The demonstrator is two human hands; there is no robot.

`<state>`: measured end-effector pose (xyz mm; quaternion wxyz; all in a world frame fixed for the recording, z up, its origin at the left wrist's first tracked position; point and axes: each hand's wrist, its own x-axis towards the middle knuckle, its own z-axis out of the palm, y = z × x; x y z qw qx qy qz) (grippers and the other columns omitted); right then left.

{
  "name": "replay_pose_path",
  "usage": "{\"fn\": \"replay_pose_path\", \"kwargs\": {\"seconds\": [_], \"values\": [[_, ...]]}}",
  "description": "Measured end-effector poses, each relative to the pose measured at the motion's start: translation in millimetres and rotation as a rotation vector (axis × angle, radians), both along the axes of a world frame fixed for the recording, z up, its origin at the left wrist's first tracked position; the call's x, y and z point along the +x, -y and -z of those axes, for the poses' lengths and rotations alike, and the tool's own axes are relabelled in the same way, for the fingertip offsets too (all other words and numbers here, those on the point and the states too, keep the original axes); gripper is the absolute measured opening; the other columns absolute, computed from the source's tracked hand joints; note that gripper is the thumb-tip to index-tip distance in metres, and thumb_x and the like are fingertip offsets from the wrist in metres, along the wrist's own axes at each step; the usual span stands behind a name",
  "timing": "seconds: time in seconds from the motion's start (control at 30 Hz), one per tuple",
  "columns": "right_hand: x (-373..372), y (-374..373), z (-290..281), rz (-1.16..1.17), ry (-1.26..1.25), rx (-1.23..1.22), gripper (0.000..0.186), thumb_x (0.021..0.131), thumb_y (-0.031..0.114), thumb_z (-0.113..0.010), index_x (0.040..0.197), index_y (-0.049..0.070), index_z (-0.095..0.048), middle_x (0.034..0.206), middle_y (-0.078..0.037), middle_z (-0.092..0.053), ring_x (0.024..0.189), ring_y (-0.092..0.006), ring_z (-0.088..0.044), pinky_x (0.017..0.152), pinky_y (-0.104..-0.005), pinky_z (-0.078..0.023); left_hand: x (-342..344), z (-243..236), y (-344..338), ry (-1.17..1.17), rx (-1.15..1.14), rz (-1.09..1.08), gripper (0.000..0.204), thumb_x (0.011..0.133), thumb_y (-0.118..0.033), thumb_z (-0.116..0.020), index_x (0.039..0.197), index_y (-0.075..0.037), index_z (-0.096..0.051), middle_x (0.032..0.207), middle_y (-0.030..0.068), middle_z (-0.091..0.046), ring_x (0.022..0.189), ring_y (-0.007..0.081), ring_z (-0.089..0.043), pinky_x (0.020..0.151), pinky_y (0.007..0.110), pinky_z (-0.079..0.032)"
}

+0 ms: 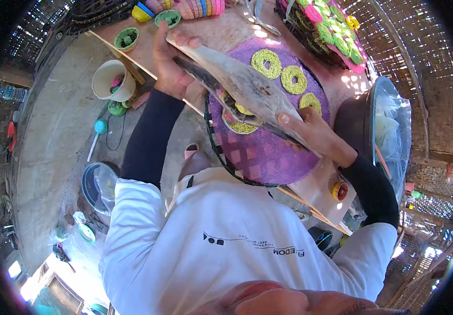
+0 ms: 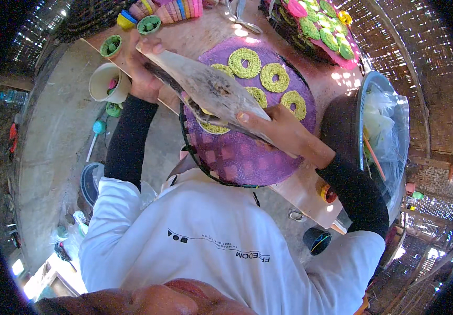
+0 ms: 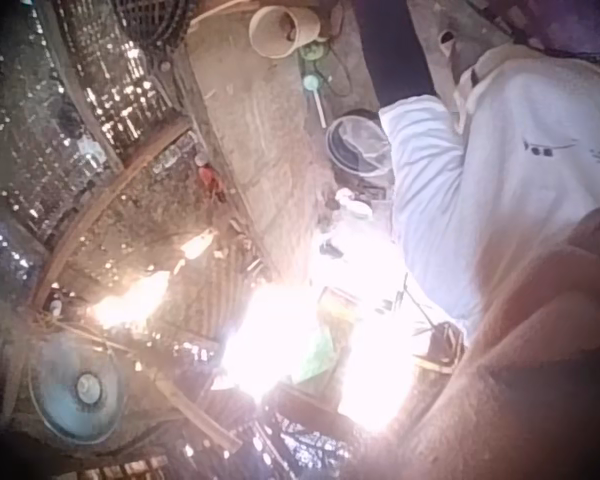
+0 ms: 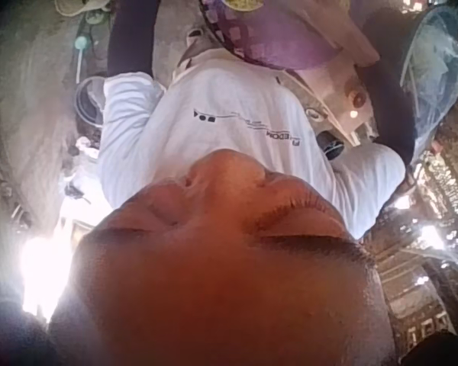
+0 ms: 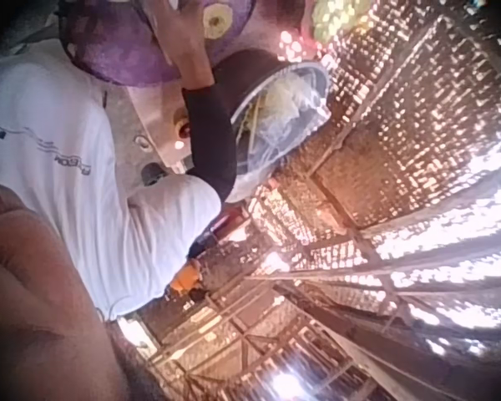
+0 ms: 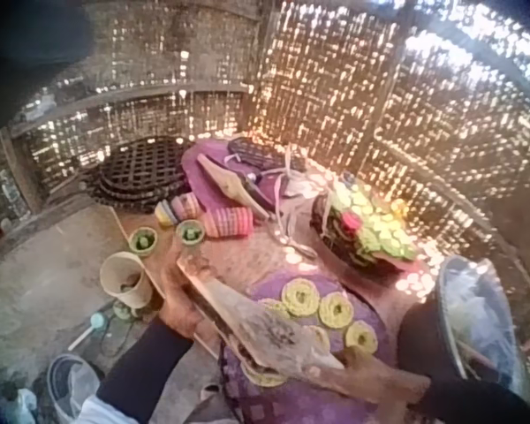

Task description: The person prepares colorful food rings by applying a yellow paste using a wooden tool and placing them onto a purple circular base.

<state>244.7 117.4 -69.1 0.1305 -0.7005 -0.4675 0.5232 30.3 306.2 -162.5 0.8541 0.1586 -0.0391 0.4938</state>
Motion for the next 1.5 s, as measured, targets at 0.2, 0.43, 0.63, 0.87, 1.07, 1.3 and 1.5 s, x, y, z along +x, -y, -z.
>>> {"fn": "replay_pose_path", "kwargs": {"seconds": [0.2, 0.43, 0.63, 0.87, 1.07, 1.3, 1.5], "values": [[14, 16, -17, 0.041, 0.051, -0.003, 0.060, 0.074, 0.055, -0.055, 0.078, -0.005, -0.059, 0.056, -0.004, -0.052, 0.045, -0.0089, -0.050, 0.040, -0.0231, -0.040, 25, 3, 27, 0.014, -0.095, 0.000, 0.039, 0.080, -0.047, -0.048, 0.060, -0.014, -0.039, 0.059, -0.0023, -0.041, 0.069, 0.0173, -0.047, 0.065, 0.030, -0.039], [40, 36, -20, 0.137, -0.173, 0.276, 0.054, 0.077, 0.048, -0.056, 0.087, -0.005, -0.057, 0.062, -0.006, -0.055, 0.048, -0.0101, -0.052, 0.041, -0.0211, -0.042, 27, -31, 40, -0.412, 0.622, -0.004, 0.062, 0.073, -0.040, -0.060, 0.119, -0.002, -0.043, 0.114, 0.0094, -0.050, 0.106, 0.0239, -0.046, 0.090, 0.036, -0.037], [2, 29, -4, 0.243, -0.464, 0.346, 0.051, 0.079, 0.045, -0.054, 0.097, -0.003, -0.053, 0.079, -0.011, -0.058, 0.075, -0.0197, -0.056, 0.071, -0.0333, -0.044, 29, -59, 83, -0.989, 1.125, -0.366, 0.046, 0.057, -0.021, -0.077, 0.094, -0.004, -0.057, 0.089, 0.0073, -0.061, 0.082, 0.0170, -0.058, 0.072, 0.032, -0.046], [-36, 13, 72, -0.201, 0.660, 0.862, 0.077, 0.067, 0.053, -0.060, 0.123, 0.004, -0.038, 0.115, -0.017, -0.046, 0.110, -0.0335, -0.040, 0.099, -0.0467, -0.019, -2, -43, 95, -1.016, 0.611, -0.591, 0.033, 0.063, -0.013, -0.073, 0.090, -0.002, -0.058, 0.087, 0.0063, -0.062, 0.078, 0.0158, -0.058, 0.070, 0.029, -0.046], [-52, 8, 80, -0.189, 0.707, 0.866, 0.089, 0.062, 0.051, -0.063, 0.129, 0.005, -0.025, 0.121, -0.016, -0.040, 0.118, -0.0305, -0.030, 0.101, -0.0495, -0.008, -3, -52, 102, -0.963, 0.317, -0.507, 0.021, 0.069, -0.002, -0.062, 0.089, 0.000, -0.057, 0.079, 0.0055, -0.059, 0.069, 0.0129, -0.055, 0.060, 0.024, -0.044], [-30, 30, 41, -0.190, 0.451, 0.799, 0.094, 0.059, 0.041, -0.069, 0.131, 0.004, -0.022, 0.119, -0.017, -0.043, 0.113, -0.0317, -0.038, 0.098, -0.0526, -0.016, -11, -50, 106, -0.983, 0.292, -0.505, 0.024, 0.069, 0.000, -0.060, 0.092, -0.002, -0.054, 0.082, 0.0036, -0.055, 0.065, 0.0096, -0.051, 0.053, 0.022, -0.040], [-38, 79, 55, -0.244, 0.549, 0.618, 0.096, 0.057, 0.039, -0.072, 0.131, 0.003, -0.022, 0.119, -0.017, -0.044, 0.112, -0.0330, -0.039, 0.096, -0.0532, -0.021, -8, -52, 110, -1.044, 0.224, -0.459, 0.025, 0.068, -0.003, -0.063, 0.092, -0.003, -0.054, 0.087, 0.0040, -0.055, 0.074, 0.0121, -0.053, 0.060, 0.024, -0.043]]}}
